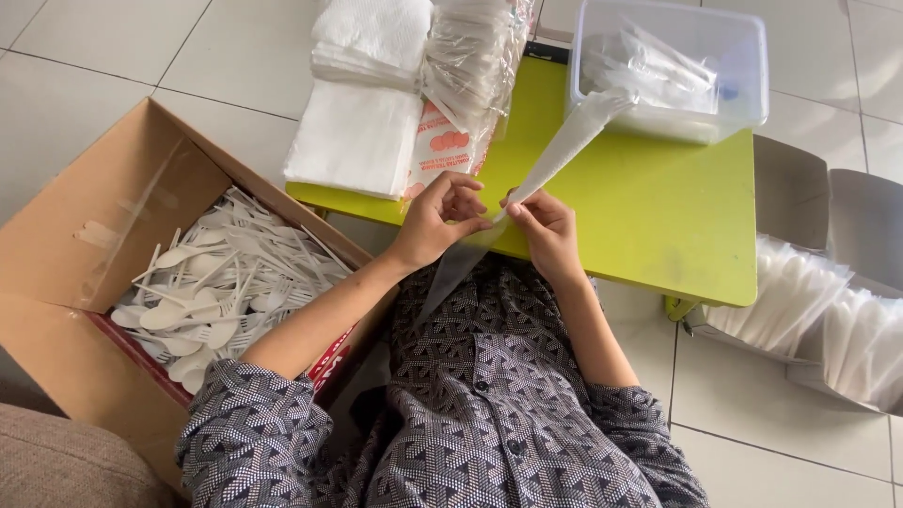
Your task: The person is wrapping individual plastic spoons in paper napkins and placing them into a container.
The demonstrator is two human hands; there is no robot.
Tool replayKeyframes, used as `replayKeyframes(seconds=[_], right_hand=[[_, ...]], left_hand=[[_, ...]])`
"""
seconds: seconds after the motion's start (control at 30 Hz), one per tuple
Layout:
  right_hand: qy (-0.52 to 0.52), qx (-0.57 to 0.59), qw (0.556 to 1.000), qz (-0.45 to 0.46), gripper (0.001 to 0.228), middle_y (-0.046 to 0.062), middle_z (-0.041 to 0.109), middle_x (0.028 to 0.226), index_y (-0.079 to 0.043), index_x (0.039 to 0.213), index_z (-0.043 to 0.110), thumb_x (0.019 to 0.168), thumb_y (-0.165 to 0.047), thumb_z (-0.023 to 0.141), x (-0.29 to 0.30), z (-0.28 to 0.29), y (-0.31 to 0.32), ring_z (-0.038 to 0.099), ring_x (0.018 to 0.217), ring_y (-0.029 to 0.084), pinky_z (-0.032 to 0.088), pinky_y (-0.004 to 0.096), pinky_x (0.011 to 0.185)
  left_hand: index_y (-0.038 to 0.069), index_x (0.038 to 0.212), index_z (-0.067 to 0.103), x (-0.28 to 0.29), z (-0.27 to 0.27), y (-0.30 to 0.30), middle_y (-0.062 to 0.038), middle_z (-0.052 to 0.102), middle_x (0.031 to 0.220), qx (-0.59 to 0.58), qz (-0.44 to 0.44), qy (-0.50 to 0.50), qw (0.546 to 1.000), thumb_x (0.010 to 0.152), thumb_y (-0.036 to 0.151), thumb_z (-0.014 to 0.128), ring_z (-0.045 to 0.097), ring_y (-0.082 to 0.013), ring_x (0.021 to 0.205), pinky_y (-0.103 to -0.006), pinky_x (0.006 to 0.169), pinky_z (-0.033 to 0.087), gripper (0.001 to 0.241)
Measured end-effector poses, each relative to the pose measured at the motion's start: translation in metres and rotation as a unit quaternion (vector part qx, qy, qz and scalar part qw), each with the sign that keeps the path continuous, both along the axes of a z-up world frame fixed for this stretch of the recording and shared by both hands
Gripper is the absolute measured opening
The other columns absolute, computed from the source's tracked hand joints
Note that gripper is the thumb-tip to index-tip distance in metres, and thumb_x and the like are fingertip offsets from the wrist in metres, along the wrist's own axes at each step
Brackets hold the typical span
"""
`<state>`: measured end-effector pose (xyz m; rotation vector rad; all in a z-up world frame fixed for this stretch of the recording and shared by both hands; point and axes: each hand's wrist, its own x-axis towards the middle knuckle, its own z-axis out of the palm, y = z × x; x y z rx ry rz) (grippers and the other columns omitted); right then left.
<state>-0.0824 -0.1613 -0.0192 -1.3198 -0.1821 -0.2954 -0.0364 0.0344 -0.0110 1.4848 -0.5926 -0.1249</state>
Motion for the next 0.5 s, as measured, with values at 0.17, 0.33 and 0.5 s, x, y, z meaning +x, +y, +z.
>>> replayKeyframes(seconds=[0.17, 0.33, 0.5], right_hand=[[-0.011, -0.007, 1.0, 0.025, 0.011, 0.016, 0.07, 0.1, 0.002, 0.092, 0.071, 0.095, -0.008, 0.074, 0.004, -0.003, -0.003, 0.065, 0.099, 0.02, 0.052, 0.041, 0.096], [-0.012, -0.017, 0.999, 0.045, 0.009, 0.016, 0.067, 0.106, 0.002, 0.092, 0.071, 0.095, -0.006, 0.074, 0.006, -0.004, -0.004, 0.061, 0.105, 0.021, 0.049, 0.042, 0.098], [-0.045, -0.016, 0.993, 0.112, 0.006, 0.018, 0.064, 0.11, 0.002, 0.088, 0.072, 0.089, -0.002, 0.077, 0.015, -0.002, -0.005, 0.06, 0.108, 0.025, 0.047, 0.045, 0.098]], left_hand=[[0.015, 0.127, 0.056, -0.005, 0.011, 0.001, -0.004, 0.074, 0.096, -0.002, -0.012, 0.018, 1.0, 0.084, 0.007, 0.087, 0.07, -0.0077, 0.083, -0.0229, 0.075, 0.059, 0.053], [0.017, 0.128, 0.057, -0.007, 0.013, 0.001, -0.002, 0.075, 0.096, -0.004, -0.031, 0.032, 0.999, 0.085, 0.007, 0.086, 0.067, -0.0038, 0.08, -0.0193, 0.072, 0.057, 0.053], [0.014, 0.137, 0.052, -0.009, 0.022, 0.003, -0.005, 0.076, 0.096, -0.066, -0.071, 0.153, 0.983, 0.082, 0.007, 0.087, 0.063, -0.0011, 0.075, -0.0147, 0.067, 0.053, 0.065]])
